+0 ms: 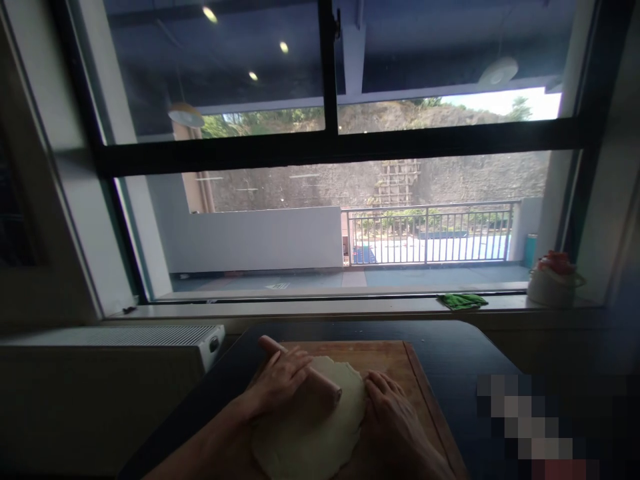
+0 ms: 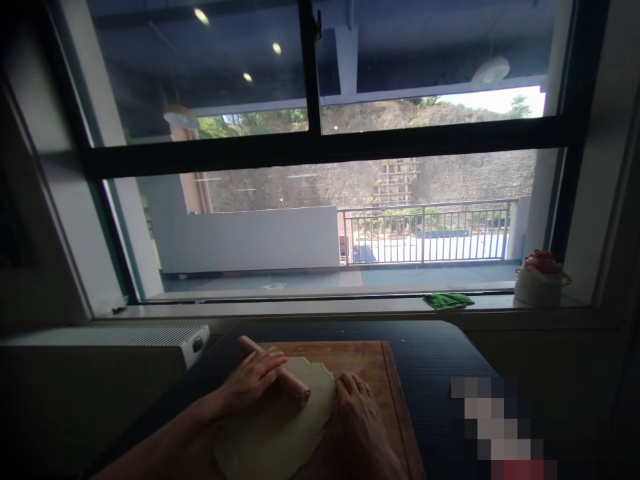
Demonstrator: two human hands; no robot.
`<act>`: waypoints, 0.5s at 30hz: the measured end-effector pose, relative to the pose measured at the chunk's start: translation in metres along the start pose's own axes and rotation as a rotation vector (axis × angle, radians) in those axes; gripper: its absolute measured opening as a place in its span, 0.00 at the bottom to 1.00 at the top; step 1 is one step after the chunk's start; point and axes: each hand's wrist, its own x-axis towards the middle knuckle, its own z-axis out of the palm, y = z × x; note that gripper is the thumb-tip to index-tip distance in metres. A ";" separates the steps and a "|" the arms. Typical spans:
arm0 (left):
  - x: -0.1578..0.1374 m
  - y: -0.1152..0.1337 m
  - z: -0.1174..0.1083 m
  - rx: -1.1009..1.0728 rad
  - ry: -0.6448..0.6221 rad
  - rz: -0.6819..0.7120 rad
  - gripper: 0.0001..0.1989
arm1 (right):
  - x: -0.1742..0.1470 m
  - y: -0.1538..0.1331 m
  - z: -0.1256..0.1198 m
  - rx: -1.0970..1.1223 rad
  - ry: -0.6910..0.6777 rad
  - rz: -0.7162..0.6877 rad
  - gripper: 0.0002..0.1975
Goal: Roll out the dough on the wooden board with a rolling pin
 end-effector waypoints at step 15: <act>0.087 0.051 0.007 0.074 0.070 -0.073 0.16 | 0.041 -0.031 0.000 -0.140 -0.019 -0.166 0.21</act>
